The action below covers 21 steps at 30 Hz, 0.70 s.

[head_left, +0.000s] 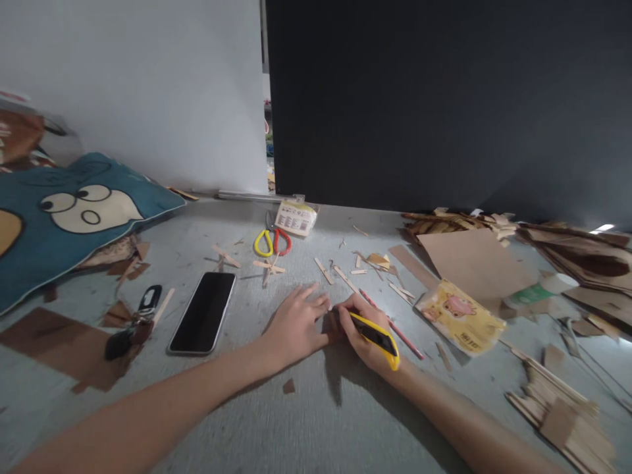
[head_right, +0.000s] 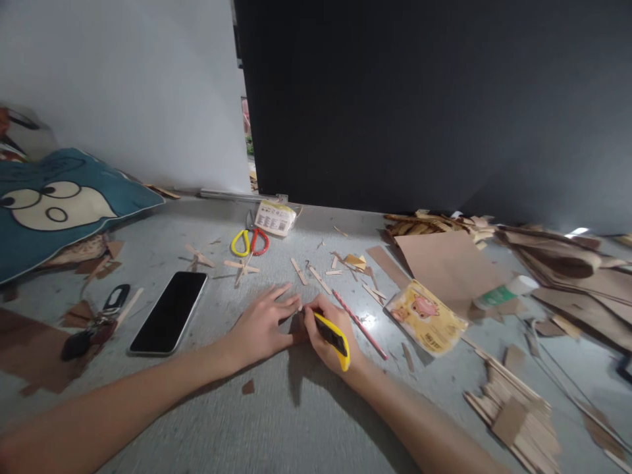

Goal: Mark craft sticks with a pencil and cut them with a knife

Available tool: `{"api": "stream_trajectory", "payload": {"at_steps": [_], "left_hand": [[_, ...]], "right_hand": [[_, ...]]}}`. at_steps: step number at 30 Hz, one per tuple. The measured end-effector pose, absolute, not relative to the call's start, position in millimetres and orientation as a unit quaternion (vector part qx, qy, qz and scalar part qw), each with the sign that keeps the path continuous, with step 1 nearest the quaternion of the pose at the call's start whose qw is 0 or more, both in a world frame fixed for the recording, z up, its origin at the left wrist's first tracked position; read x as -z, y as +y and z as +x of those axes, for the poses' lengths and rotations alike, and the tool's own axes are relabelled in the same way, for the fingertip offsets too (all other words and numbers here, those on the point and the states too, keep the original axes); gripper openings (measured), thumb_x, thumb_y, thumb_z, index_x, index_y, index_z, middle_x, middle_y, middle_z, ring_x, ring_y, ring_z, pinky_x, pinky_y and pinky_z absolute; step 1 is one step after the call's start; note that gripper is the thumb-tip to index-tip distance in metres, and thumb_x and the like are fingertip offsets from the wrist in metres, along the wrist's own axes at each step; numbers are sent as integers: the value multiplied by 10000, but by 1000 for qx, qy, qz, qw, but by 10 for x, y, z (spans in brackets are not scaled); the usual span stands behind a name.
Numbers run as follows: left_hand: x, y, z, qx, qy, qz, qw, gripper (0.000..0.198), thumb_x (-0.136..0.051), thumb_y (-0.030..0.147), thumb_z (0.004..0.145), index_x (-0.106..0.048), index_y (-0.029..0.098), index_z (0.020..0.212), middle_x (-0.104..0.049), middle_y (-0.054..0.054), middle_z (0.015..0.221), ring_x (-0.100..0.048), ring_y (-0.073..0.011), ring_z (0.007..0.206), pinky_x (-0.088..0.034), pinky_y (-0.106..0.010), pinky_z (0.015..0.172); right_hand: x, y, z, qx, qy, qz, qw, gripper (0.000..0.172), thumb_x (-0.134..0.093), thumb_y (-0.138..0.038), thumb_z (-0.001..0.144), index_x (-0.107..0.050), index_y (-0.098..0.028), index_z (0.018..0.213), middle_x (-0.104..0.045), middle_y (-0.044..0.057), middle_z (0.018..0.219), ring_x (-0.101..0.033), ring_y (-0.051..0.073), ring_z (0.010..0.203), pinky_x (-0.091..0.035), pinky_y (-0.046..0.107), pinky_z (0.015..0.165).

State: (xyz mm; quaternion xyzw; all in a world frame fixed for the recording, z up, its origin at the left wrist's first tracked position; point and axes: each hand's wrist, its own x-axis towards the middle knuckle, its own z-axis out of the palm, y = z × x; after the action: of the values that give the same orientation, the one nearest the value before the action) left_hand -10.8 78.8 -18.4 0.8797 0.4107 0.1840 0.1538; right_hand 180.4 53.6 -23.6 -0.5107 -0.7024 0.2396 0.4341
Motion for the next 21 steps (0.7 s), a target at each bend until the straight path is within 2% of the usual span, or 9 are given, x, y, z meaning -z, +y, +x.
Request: {"api": "stream_trajectory", "payload": {"at_steps": [6, 21], "left_hand": [[195, 788, -113, -199, 405, 877, 163, 482, -696, 480, 949, -721, 194, 1337, -673, -143, 1445, -454, -382, 1515, -354, -619, 1241], [164, 775, -108, -199, 405, 878, 160, 487, -731, 456, 928, -724, 171, 1323, -684, -147, 1430, -456, -385, 1512, -364, -610, 1236]], "right_hand": [[213, 495, 1817, -220, -699, -521, 439, 238, -521, -341, 999, -543, -253, 779, -650, -16, 639, -615, 156, 542, -472, 250, 563], [187, 500, 1799, -238, -709, -526, 404, 231, -515, -348, 970, -513, -258, 758, -644, -2, 639, -604, 167, 537, -475, 265, 548]]}}
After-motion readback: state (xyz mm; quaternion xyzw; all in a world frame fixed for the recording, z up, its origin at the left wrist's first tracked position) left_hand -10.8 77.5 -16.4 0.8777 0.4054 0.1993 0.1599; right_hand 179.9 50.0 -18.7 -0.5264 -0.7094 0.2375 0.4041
